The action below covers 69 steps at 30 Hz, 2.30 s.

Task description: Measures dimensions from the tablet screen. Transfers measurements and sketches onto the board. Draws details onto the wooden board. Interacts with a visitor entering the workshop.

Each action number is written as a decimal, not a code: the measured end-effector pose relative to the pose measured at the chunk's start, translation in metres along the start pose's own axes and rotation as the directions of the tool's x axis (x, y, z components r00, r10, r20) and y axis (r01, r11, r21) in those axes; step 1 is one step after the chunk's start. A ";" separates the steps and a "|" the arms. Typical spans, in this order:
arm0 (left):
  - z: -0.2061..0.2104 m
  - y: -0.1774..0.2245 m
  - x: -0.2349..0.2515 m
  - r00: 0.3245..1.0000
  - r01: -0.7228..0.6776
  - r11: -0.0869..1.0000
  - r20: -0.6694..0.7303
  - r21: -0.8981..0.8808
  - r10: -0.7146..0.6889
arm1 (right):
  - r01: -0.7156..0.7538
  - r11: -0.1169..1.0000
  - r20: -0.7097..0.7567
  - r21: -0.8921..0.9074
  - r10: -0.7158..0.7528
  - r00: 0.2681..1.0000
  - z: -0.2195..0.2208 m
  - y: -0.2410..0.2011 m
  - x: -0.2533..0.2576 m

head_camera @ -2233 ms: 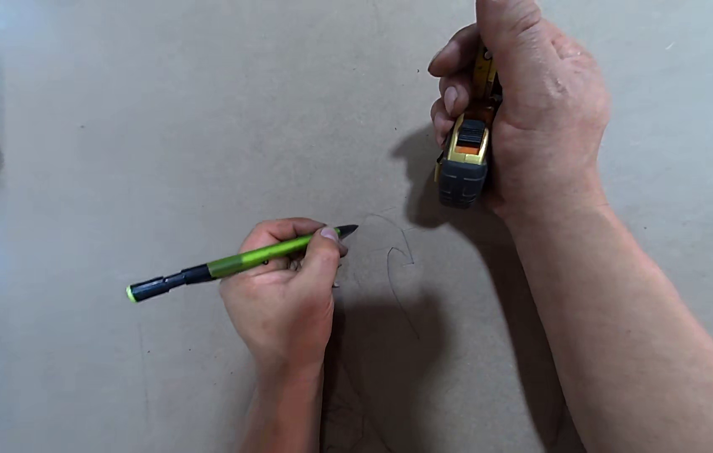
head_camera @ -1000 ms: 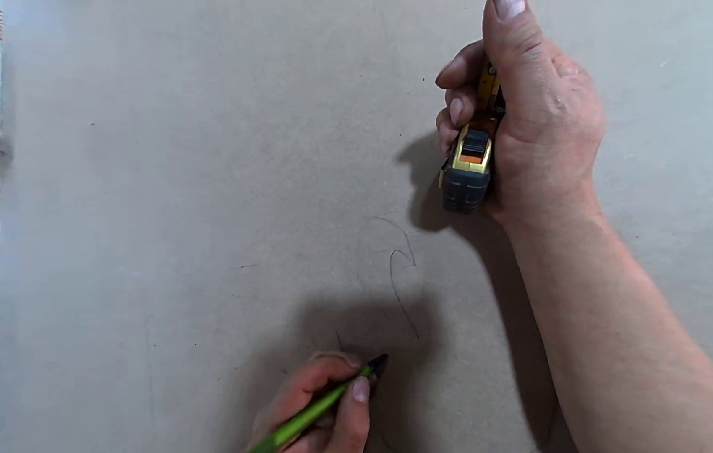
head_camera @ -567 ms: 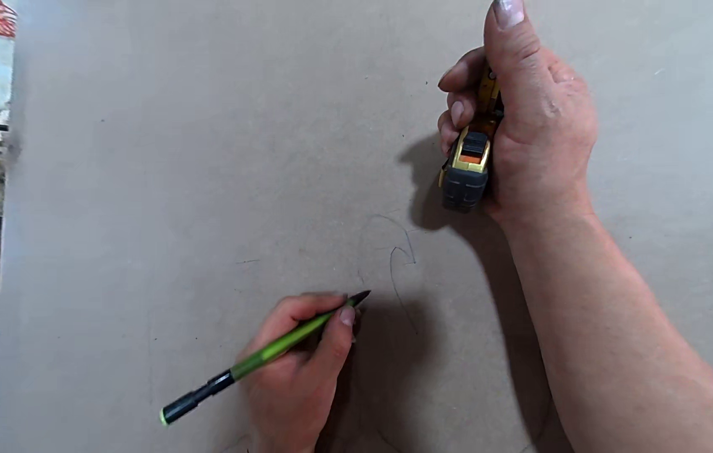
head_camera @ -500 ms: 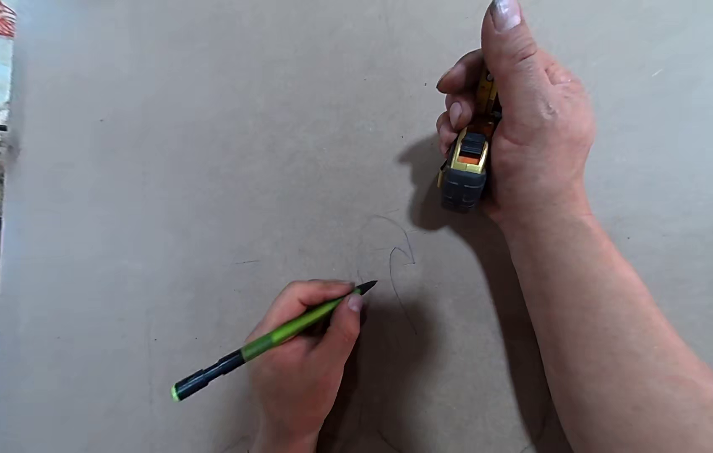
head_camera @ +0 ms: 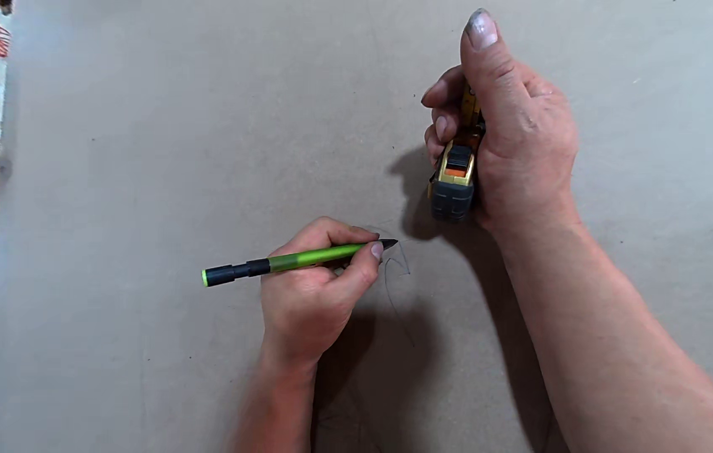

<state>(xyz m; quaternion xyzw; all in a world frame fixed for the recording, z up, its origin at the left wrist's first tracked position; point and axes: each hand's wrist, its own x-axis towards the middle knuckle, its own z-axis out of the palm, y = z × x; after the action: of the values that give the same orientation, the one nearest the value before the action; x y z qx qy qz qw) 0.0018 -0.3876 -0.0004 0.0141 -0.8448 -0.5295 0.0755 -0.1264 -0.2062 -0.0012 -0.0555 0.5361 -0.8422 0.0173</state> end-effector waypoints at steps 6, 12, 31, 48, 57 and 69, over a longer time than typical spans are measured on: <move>0.000 -0.001 0.000 1.000 -0.016 1.000 0.007 0.009 0.016 | 0.005 1.000 -0.006 -0.013 -0.005 1.000 0.000 -0.001 0.000; -0.001 -0.001 0.001 0.999 -0.043 0.999 0.021 0.020 0.043 | 0.005 1.000 -0.009 -0.011 -0.005 1.000 0.001 0.000 0.000; 0.004 0.001 -0.001 0.998 -0.001 1.000 -0.059 0.014 0.002 | -0.003 1.000 -0.017 -0.002 0.003 1.000 0.001 -0.001 0.000; 0.008 0.004 -0.001 0.982 0.071 0.997 -0.177 0.011 -0.068 | -0.010 1.000 -0.012 0.007 0.010 1.000 0.000 -0.001 0.000; 0.009 0.005 -0.002 0.972 0.092 0.996 -0.220 0.018 -0.086 | -0.007 1.000 -0.009 0.005 0.007 1.000 -0.001 -0.002 0.001; 0.009 -0.001 -0.003 0.956 0.067 0.998 -0.286 -0.001 -0.064 | 0.049 0.998 0.013 0.040 -0.049 0.999 -0.003 0.003 0.005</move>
<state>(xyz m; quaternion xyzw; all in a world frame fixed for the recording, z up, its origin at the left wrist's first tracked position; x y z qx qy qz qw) 0.0035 -0.3794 -0.0054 0.1188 -0.8265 -0.5203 0.1790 -0.1319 -0.2050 -0.0044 -0.0742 0.5175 -0.8524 0.0015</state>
